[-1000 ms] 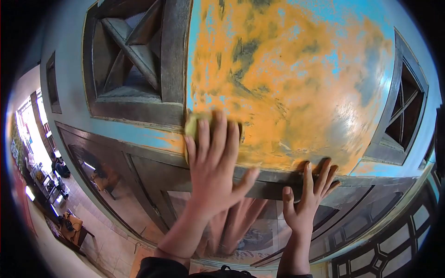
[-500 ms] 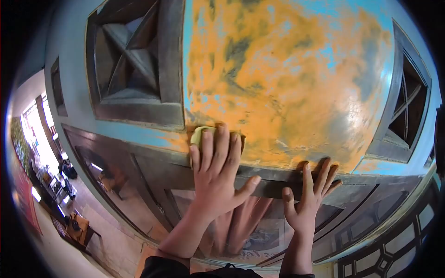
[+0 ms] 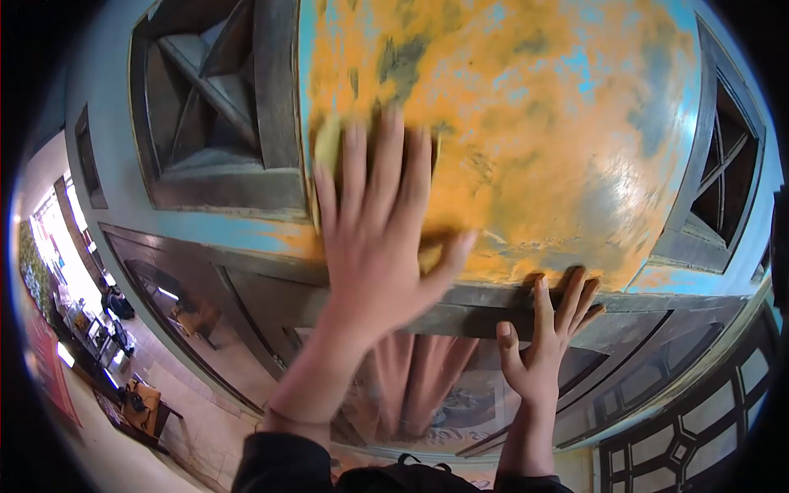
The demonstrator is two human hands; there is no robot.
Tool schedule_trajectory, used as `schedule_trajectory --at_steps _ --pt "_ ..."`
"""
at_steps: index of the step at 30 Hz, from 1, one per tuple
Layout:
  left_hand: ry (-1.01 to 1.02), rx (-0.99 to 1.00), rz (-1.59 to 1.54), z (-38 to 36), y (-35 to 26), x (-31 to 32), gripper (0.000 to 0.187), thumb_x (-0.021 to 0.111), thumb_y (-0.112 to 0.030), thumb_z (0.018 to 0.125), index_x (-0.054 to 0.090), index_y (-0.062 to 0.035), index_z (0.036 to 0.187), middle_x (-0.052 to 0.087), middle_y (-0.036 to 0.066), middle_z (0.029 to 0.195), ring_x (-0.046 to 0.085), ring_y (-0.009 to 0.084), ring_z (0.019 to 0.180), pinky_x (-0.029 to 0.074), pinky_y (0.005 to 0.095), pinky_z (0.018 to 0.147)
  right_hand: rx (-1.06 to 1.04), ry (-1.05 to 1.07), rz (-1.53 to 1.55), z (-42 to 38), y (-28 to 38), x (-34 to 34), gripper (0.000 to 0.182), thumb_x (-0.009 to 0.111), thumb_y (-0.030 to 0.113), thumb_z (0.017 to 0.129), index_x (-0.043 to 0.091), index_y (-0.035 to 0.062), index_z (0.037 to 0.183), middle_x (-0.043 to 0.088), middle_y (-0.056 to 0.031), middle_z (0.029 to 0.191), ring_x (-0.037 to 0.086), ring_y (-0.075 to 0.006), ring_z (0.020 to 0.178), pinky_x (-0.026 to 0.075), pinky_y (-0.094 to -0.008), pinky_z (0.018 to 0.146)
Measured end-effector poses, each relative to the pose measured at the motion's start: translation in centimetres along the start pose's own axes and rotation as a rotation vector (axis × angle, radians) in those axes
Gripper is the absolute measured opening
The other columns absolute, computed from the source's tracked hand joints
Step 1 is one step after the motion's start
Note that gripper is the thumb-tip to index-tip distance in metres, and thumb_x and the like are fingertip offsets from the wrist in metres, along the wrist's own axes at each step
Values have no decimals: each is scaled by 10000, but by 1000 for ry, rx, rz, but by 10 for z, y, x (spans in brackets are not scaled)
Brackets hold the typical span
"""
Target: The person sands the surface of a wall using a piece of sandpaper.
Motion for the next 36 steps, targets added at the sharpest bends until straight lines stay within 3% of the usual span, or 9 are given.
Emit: schedule_trajectory --at_steps 6,9,13,16,20,21,28,29,36 --pt "-8 25 63 4 5 -2 831 549 -523 923 319 -9 1533 254 188 1625 141 418 1517 51 600 1187 53 -13 90 -2 -2 3 609 598 518 926 533 199 1440 157 -275 1625 -1 -497 1508 -118 -684 1122" --pt "102 7 50 -30 -10 1 823 538 -542 932 343 -3 1522 266 205 1617 146 416 1517 65 590 1190 -2 37 -6 -2 -3 -1 659 549 505 962 409 181 1519 112 -283 1632 -4 -486 1513 -79 -664 1142" --pt "-107 99 39 31 30 -12 818 534 -536 934 347 5 1518 266 199 1618 189 421 1505 99 597 1186 6 15 1 -2 -2 2 650 546 514 962 413 205 1518 118 -274 1633 3 -492 1510 -78 -664 1143" --pt "-89 54 131 23 29 -9 813 532 -528 935 346 8 1518 266 209 1615 190 425 1504 95 599 1186 22 10 -2 -2 -2 3 648 544 516 962 415 206 1516 120 -269 1635 8 -488 1511 -75 -662 1146" --pt "51 18 96 -37 3 2 816 542 -507 920 347 16 1515 260 226 1613 174 438 1504 86 608 1183 -6 -42 -36 -1 -2 5 637 525 510 968 432 181 1506 174 -262 1627 54 -477 1514 -74 -664 1145" --pt "16 9 50 -31 9 1 741 553 -490 919 415 -52 1501 331 196 1589 227 417 1493 64 582 1192 5 -37 -75 1 1 2 629 524 506 967 448 174 1495 195 -256 1623 71 -473 1513 -70 -661 1148" --pt "-49 15 62 -6 25 -6 735 537 -503 924 425 -56 1496 328 193 1593 236 414 1491 67 567 1197 -67 -197 -93 53 18 -7 541 596 496 916 594 237 1390 360 -162 1576 201 -461 1485 -15 -639 1180" --pt "62 20 66 -25 17 -5 787 550 -492 916 388 29 1483 273 250 1599 183 459 1496 70 616 1179 -84 -211 -110 58 19 -6 535 598 498 914 601 241 1383 368 -155 1572 208 -458 1482 -7 -639 1181" --pt "4 74 102 5 42 -17 797 538 -543 920 427 37 1457 300 255 1586 195 460 1493 86 602 1181 -102 -349 -124 57 15 9 481 573 518 925 649 255 1321 488 -151 1489 312 -452 1441 47 -594 1202"
Point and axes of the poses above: each hand's wrist, its own z-axis towards the middle knuckle, its own x-axis out of the palm, y = z × x, the point moved 1 cm from there along z, towards the middle knuckle
